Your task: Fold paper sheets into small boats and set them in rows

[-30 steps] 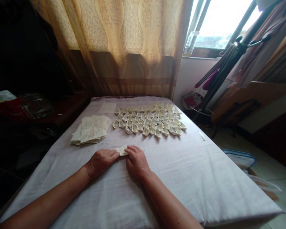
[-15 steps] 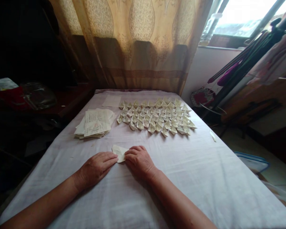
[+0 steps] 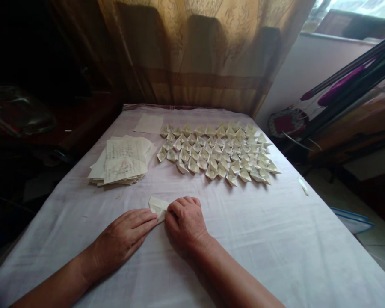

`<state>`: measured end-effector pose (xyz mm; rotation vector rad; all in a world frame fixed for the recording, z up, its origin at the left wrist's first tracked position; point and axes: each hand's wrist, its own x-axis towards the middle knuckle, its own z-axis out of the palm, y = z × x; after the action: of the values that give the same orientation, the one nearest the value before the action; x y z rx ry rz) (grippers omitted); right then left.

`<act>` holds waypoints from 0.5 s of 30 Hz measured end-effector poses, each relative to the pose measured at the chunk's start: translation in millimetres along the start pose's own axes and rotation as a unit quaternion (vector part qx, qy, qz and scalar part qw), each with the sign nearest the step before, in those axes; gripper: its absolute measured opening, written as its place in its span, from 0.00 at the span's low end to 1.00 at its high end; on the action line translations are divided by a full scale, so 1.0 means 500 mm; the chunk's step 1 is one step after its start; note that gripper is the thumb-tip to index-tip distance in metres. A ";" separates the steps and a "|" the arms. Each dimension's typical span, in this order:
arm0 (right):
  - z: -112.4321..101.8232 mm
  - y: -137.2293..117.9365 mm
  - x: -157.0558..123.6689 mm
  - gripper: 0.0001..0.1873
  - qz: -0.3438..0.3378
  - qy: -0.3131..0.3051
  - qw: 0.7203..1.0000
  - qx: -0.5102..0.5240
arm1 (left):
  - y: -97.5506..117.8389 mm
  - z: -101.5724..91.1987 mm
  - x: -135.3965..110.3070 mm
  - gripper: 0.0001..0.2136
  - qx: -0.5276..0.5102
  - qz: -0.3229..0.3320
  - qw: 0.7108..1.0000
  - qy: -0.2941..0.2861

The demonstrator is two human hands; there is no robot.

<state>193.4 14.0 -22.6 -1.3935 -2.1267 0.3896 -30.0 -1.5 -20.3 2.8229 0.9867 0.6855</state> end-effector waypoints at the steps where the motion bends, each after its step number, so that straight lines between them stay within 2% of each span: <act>1: 0.002 -0.001 0.001 0.06 0.010 0.005 1.000 0.004 | 0.001 -0.002 0.001 0.18 0.000 -0.001 1.000 -0.002; 9: 0.006 -0.010 0.002 0.07 0.046 0.036 0.998 0.035 | 0.003 -0.009 0.004 0.16 -0.015 -0.007 1.000 0.005; 15: 0.007 -0.017 0.004 0.07 0.067 0.035 0.997 0.024 | 0.004 -0.012 0.006 0.16 -0.015 -0.012 1.000 -0.017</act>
<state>184.4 12.5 -20.4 -1.5054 -1.9621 0.4354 -29.1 -1.6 -13.5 2.7836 0.9945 0.6415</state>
